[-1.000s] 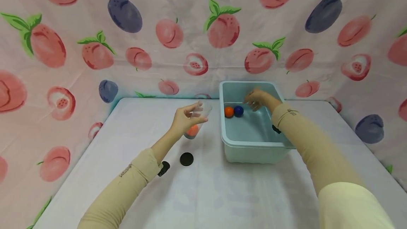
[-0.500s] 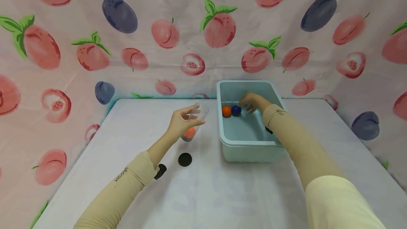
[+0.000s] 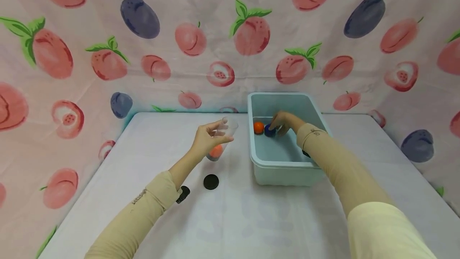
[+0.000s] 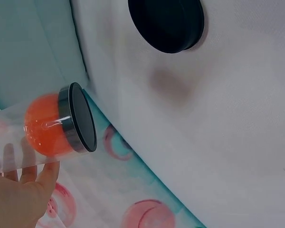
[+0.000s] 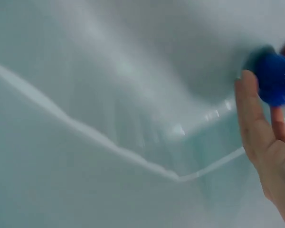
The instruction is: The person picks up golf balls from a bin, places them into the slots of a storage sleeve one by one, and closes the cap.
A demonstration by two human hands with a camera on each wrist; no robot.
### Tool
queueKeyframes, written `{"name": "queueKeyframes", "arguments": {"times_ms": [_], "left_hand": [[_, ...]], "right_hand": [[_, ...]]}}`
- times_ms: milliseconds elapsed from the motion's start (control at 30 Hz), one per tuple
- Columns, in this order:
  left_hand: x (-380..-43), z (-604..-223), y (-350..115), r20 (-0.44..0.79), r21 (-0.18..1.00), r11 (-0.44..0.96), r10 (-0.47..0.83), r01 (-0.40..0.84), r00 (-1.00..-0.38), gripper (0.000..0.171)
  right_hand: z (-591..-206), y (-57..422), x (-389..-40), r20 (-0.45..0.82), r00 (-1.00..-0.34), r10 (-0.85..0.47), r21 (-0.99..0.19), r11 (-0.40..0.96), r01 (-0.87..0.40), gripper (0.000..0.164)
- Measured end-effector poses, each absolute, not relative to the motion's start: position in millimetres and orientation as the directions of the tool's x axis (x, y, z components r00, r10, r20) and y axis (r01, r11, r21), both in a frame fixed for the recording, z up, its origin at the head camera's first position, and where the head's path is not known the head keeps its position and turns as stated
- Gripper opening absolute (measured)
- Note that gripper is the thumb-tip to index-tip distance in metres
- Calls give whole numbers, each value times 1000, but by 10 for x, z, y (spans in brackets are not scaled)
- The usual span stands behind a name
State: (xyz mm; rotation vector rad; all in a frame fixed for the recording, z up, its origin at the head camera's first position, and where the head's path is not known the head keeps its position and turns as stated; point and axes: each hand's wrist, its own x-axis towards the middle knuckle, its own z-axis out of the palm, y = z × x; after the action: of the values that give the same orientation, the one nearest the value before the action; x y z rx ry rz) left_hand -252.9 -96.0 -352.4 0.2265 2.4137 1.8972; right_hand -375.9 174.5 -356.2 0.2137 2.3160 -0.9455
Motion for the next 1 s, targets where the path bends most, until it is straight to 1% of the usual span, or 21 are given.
{"name": "queueKeyframes", "arguments": {"times_ms": [200,333,533,767,1000], "left_hand": [[-2533,-3528,-981,44,968,236,154,80,-987,58],[-2532,-3536,-1005,36,970,232,160,73,-986,59],[-2534,-3559,-1049,22,969,241,155,59,-988,60],[-2520,-3587,-1097,23,966,250,139,58,-990,60],[-2534,-3579,-1137,18,962,267,119,50,-993,60]], "right_hand": [[-3636,1650,-3729,-608,-791,-64,-589,705,396,46],[-3650,1632,-3747,-587,-806,-81,-593,721,359,44],[-3596,1674,-3752,-549,-828,-112,-628,709,321,45],[-3522,1774,-3762,-539,-826,-166,-665,686,296,48],[-3417,1778,-3772,-514,-839,-176,-692,664,284,51]]}}
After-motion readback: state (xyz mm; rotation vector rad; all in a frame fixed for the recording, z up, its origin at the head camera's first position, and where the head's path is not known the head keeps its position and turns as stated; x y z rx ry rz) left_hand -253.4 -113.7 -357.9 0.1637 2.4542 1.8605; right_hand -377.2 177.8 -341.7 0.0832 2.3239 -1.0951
